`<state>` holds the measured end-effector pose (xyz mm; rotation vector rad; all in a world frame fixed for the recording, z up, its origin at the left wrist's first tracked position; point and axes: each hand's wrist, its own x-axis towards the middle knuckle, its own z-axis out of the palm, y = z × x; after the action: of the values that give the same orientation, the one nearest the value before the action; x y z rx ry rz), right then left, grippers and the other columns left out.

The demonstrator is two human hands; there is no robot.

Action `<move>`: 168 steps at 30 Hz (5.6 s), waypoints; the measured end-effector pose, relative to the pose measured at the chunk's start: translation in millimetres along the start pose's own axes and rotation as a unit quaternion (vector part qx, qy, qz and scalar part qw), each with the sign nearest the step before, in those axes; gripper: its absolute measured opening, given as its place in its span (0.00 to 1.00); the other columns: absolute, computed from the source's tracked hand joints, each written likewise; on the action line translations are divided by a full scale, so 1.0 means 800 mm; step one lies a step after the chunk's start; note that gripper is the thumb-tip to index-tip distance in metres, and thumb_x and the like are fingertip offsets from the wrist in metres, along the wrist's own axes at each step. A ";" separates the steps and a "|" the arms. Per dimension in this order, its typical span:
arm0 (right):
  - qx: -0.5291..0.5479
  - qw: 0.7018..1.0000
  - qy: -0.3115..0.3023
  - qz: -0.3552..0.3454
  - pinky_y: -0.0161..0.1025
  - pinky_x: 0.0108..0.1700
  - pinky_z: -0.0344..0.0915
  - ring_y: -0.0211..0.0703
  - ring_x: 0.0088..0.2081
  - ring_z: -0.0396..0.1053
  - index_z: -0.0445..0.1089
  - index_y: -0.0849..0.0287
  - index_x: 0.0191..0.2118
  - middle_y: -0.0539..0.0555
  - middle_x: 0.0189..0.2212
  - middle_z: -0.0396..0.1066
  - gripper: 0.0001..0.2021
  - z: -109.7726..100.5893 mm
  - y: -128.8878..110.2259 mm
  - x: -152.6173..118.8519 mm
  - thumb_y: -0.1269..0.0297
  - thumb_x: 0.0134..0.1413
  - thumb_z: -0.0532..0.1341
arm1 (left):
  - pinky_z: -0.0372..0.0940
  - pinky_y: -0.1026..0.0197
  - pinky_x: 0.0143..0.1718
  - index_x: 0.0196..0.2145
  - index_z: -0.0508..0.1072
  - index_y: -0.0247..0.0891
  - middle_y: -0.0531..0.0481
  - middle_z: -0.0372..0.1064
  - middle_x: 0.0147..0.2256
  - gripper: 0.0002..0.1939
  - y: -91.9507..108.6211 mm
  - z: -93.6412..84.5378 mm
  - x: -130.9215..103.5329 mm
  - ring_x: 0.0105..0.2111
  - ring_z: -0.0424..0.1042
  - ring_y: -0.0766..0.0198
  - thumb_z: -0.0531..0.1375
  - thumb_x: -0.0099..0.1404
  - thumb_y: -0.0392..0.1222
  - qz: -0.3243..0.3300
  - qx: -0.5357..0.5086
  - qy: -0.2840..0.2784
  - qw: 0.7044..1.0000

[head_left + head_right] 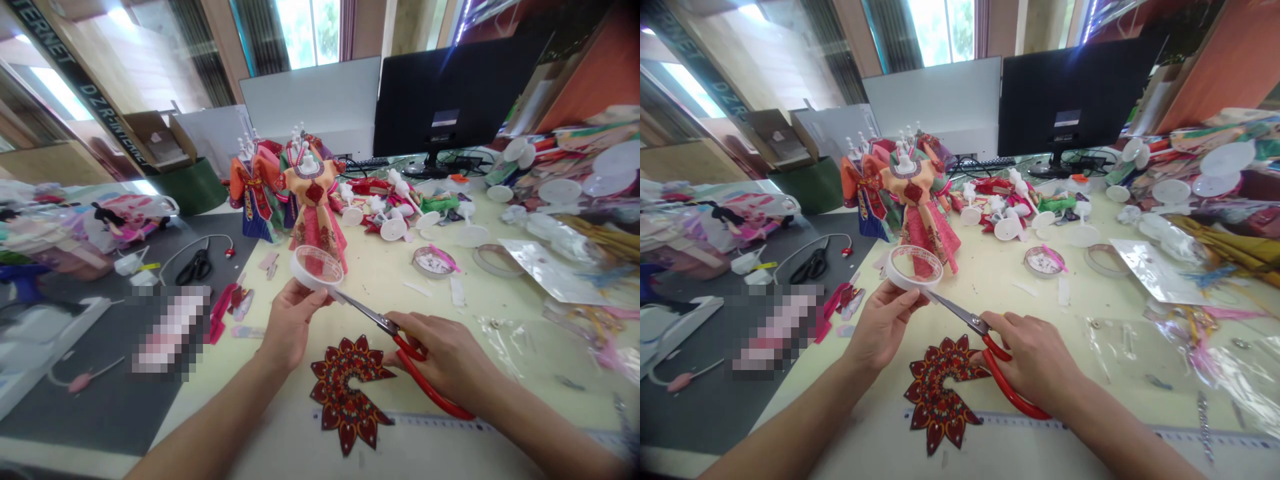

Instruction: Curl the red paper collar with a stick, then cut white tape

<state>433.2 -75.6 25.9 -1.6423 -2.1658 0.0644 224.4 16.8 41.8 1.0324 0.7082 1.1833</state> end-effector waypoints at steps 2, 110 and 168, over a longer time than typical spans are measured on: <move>-0.002 1.000 0.011 -0.009 0.38 0.27 0.59 0.43 0.25 0.67 0.64 0.56 0.47 0.50 0.24 0.68 0.23 0.001 0.001 -0.001 0.44 0.54 0.52 | 0.66 0.66 0.36 0.38 0.75 0.38 0.52 0.72 0.33 0.11 0.000 0.000 -0.001 0.32 0.69 0.70 0.65 0.55 0.35 0.000 0.000 0.003 1.000; 0.033 0.993 -0.104 0.054 0.45 0.37 0.63 0.48 0.36 0.66 0.59 0.53 0.52 0.53 0.33 0.67 0.28 -0.001 -0.002 0.005 0.44 0.48 0.58 | 0.59 0.63 0.46 0.37 0.74 0.38 0.53 0.73 0.34 0.15 -0.001 -0.003 0.008 0.37 0.68 0.67 0.65 0.49 0.31 0.059 -0.018 0.109 0.992; 0.029 0.997 -0.065 0.030 0.44 0.35 0.62 0.49 0.36 0.67 0.60 0.54 0.51 0.54 0.33 0.68 0.24 0.003 -0.003 0.004 0.53 0.49 0.60 | 0.61 0.61 0.46 0.38 0.74 0.38 0.52 0.73 0.34 0.13 -0.011 0.010 -0.010 0.39 0.69 0.66 0.64 0.52 0.32 -0.006 -0.005 0.065 0.998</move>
<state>429.6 -73.2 25.4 -1.7128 -2.1872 0.2547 233.1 6.8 36.1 0.9486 0.8085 1.2492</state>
